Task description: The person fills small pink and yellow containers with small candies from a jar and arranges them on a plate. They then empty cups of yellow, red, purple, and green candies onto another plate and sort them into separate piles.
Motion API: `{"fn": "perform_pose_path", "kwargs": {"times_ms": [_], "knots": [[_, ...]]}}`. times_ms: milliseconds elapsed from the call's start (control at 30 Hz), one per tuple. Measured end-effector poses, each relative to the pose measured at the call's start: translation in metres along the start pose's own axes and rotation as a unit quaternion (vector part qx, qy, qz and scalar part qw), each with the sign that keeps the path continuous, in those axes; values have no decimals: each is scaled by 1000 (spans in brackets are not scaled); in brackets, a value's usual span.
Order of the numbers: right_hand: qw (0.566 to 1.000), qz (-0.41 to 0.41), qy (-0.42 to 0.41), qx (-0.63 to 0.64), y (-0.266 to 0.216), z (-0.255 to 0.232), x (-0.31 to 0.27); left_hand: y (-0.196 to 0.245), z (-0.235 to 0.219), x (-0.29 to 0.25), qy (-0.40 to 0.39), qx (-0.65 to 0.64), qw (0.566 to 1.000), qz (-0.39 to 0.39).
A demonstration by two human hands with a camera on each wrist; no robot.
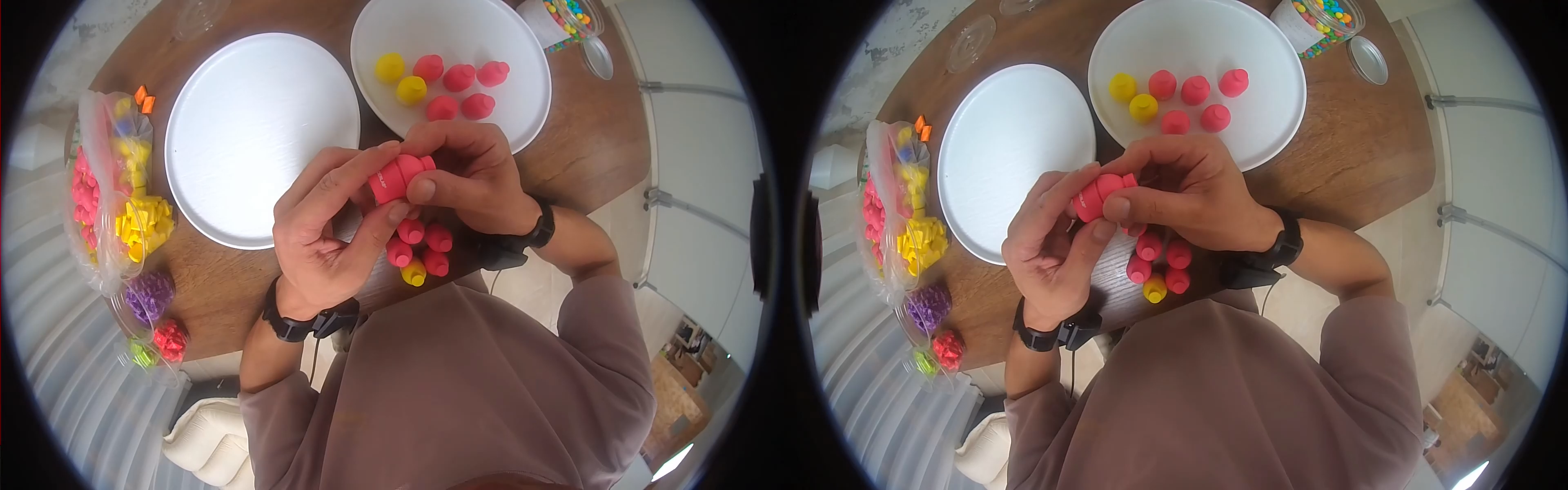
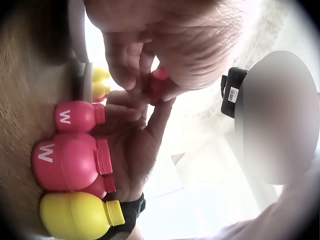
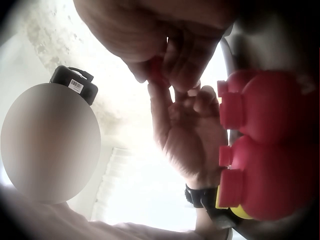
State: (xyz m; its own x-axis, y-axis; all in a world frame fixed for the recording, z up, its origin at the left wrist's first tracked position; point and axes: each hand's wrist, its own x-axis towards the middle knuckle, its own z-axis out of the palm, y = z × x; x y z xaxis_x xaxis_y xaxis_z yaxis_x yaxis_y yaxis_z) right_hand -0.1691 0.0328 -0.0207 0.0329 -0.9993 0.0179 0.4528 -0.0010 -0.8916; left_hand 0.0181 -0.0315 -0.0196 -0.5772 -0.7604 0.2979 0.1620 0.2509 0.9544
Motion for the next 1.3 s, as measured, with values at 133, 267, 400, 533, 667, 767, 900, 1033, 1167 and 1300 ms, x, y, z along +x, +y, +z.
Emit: {"fn": "perform_pose_path", "kwargs": {"times_ms": [133, 267, 400, 533, 667, 767, 900, 1033, 1167, 1300], "knots": [[1000, 16, 5, -7, -3, 1, -1, 4, -4, 2, -28, 28, 999, -9], [998, -29, 4, -59, 1, 1, -2, 10, -7, 4, -41, 58, 997, 0], [986, -54, -23, -154, 0, -3, -2, 13, -6, 3, -68, 136, 988, 32], [963, -53, -50, -260, -9, -3, -1, 7, -4, 4, -61, 177, 977, 100], [969, 1, -54, -240, -10, -2, -3, 7, -4, 2, -67, 183, 974, 113], [964, -31, -89, -248, -10, -6, -3, 11, -1, 0, -65, 168, 980, 88], [977, -48, -46, -204, -11, -3, -5, 5, 1, -5, -46, 42, 998, 7], [972, -78, 37, -220, -9, 3, -6, 0, 4, -8, -7, -95, 994, -51], [965, -95, 23, -245, -11, 1, -6, 3, 3, -12, -32, -92, 993, -72], [976, -34, 17, -212, -16, 1, -9, 1, 4, -12, -26, -93, 992, -79]]}}
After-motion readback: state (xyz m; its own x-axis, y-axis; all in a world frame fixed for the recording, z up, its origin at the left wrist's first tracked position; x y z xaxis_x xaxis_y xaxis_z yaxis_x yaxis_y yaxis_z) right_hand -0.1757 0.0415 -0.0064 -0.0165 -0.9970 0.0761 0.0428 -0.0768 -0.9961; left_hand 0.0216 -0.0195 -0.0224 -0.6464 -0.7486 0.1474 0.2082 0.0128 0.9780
